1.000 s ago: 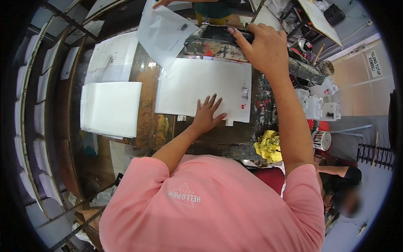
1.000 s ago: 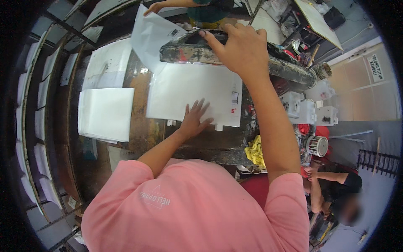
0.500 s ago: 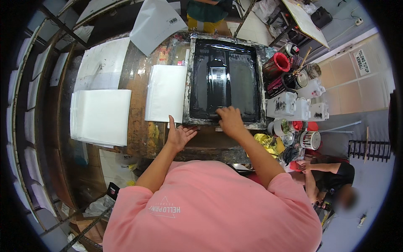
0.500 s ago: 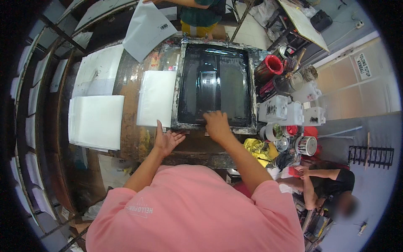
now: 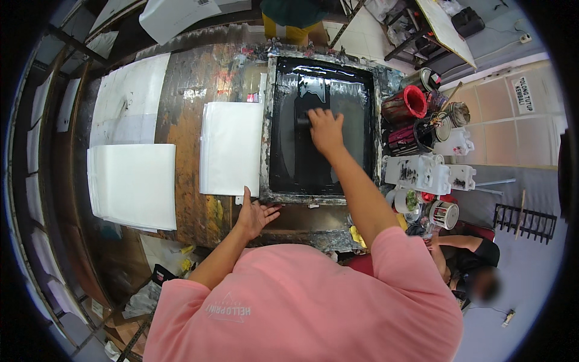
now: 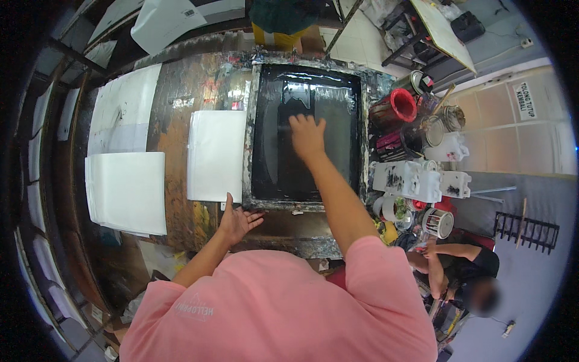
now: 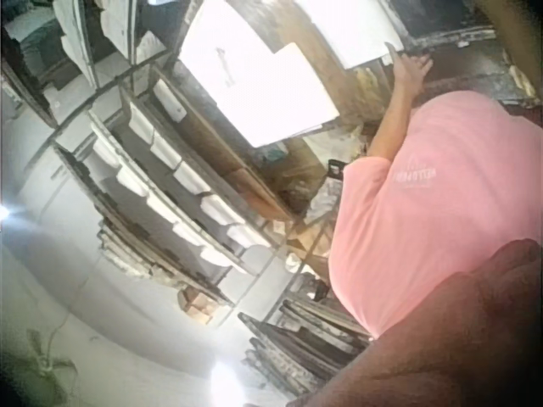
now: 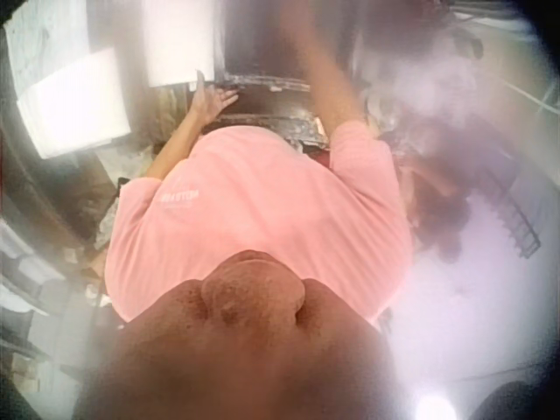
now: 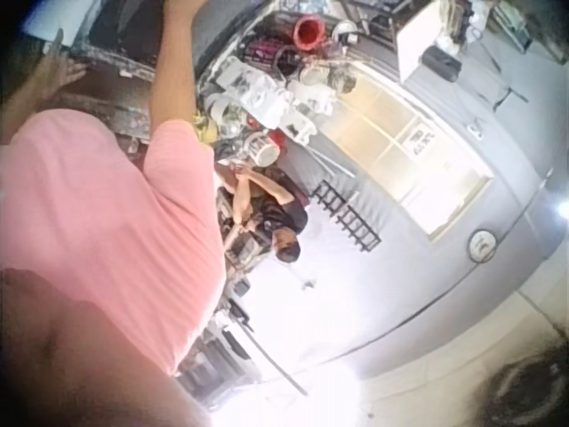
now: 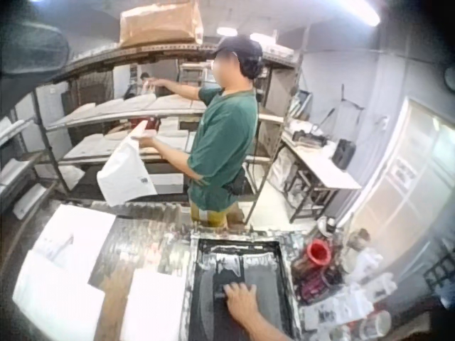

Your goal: The person repeatedly places white paper sheets under a screen-printing frame, uses a squeegee to pull ink across the screen, then lifts the frame and removes the printed sheet. This cycle continues throughout the clip, producing a stack of printed sheets.

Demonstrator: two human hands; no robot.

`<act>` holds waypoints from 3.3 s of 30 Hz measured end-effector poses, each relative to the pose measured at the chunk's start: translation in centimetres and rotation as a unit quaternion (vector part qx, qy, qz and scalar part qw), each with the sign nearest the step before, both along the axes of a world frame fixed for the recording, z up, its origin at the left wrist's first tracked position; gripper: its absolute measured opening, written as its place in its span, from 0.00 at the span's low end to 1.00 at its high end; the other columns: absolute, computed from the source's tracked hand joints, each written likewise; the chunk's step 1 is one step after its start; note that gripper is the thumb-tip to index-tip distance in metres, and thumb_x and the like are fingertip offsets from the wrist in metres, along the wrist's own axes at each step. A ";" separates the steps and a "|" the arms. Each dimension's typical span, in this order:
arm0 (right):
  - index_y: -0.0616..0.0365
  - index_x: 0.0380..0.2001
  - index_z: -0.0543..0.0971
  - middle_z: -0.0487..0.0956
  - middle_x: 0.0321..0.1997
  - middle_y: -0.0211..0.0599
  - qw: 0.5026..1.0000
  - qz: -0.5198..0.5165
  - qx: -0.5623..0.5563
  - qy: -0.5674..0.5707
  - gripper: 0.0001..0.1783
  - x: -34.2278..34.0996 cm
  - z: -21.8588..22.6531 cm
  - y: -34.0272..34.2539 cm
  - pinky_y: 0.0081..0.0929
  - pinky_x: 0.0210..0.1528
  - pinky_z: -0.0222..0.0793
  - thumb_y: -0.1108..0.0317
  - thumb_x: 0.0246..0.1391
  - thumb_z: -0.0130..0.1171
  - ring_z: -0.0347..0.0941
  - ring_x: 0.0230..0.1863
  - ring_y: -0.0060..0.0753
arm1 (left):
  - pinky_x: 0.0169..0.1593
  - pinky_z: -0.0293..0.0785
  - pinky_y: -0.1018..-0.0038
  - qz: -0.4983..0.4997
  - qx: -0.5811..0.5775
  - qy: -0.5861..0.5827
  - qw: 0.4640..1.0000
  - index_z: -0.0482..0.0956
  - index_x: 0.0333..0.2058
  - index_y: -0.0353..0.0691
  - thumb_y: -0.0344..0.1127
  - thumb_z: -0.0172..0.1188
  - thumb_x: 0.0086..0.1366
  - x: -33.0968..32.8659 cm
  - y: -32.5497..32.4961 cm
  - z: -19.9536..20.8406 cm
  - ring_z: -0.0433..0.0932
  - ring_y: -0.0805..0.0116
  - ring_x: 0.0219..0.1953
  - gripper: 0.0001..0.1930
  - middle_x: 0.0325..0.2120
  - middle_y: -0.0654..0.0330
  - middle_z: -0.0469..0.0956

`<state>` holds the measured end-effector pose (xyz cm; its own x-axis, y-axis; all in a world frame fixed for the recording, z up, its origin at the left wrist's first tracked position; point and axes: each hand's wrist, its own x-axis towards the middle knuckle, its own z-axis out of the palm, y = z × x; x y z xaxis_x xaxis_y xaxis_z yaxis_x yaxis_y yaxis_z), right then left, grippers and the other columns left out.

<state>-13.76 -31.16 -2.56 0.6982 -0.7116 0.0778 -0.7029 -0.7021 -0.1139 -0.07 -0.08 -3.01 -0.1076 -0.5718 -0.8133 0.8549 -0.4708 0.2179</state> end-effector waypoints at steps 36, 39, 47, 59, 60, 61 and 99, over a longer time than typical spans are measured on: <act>0.58 0.35 0.89 0.84 0.32 0.41 0.968 -0.018 -0.169 -0.185 0.35 -1.5 30.7 1.5 0.44 0.47 0.62 0.32 0.62 0.59 0.80 0.37 0.45 | 0.73 0.18 0.26 -0.420 0.049 -0.813 0.401 0.48 0.81 0.45 0.84 0.43 0.65 2.6 4.4 -1.6 0.31 0.35 0.82 0.59 0.80 0.34 0.39; 0.58 0.35 0.89 0.83 0.31 0.41 0.969 -0.021 -0.162 -0.186 0.35 -1.4 30.6 2.0 0.44 0.48 0.62 0.31 0.62 0.59 0.80 0.37 0.45 | 0.74 0.18 0.27 -0.416 0.031 -0.794 0.441 0.47 0.81 0.44 0.86 0.44 0.63 2.8 4.2 -1.3 0.31 0.37 0.82 0.62 0.80 0.36 0.39; 0.59 0.34 0.88 0.83 0.32 0.41 0.961 -0.016 -0.185 -0.203 0.36 -2.0 28.6 4.0 0.44 0.48 0.62 0.31 0.63 0.58 0.79 0.39 0.44 | 0.74 0.18 0.27 -0.389 0.031 -0.821 0.418 0.49 0.80 0.44 0.89 0.42 0.60 3.6 4.6 -1.8 0.32 0.44 0.83 0.64 0.80 0.36 0.41; 0.60 0.33 0.89 0.84 0.34 0.41 0.966 -0.014 -0.180 -0.185 0.35 -2.9 27.1 5.6 0.43 0.49 0.63 0.33 0.63 0.60 0.80 0.41 0.42 | 0.76 0.18 0.31 -0.460 0.120 -0.776 0.413 0.48 0.80 0.41 0.91 0.37 0.60 1.9 3.6 0.3 0.32 0.53 0.84 0.66 0.82 0.50 0.42; 0.60 0.34 0.89 0.84 0.34 0.41 0.966 -0.014 -0.178 -0.186 0.35 -2.8 27.2 5.6 0.43 0.49 0.63 0.33 0.63 0.60 0.80 0.42 0.42 | 0.76 0.19 0.31 -0.456 0.121 -0.780 0.411 0.48 0.80 0.41 0.91 0.38 0.60 2.1 3.8 -0.5 0.32 0.53 0.84 0.66 0.82 0.50 0.43; 0.60 0.34 0.89 0.84 0.34 0.41 0.966 -0.012 -0.175 -0.188 0.35 -2.7 27.3 5.7 0.43 0.49 0.63 0.33 0.63 0.59 0.80 0.42 0.42 | 0.76 0.20 0.31 -0.451 0.122 -0.784 0.409 0.48 0.80 0.42 0.91 0.38 0.59 2.5 3.8 -1.7 0.32 0.53 0.84 0.66 0.82 0.49 0.44; 0.60 0.31 0.88 0.83 0.31 0.42 0.959 0.000 -0.184 -0.215 0.35 -2.2 27.7 4.4 0.44 0.47 0.65 0.33 0.62 0.60 0.79 0.39 0.45 | 0.59 0.76 0.61 -0.010 0.105 -0.845 0.524 0.81 0.55 0.29 0.38 0.71 0.67 21.1 -1.3 9.2 0.82 0.53 0.52 0.23 0.50 0.43 0.84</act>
<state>-15.96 -26.79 25.15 0.5443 -0.5814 0.6047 -0.6469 -0.7499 -0.1388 21.02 -1.36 6.18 0.8633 -0.4636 0.1996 -0.4822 -0.6406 0.5975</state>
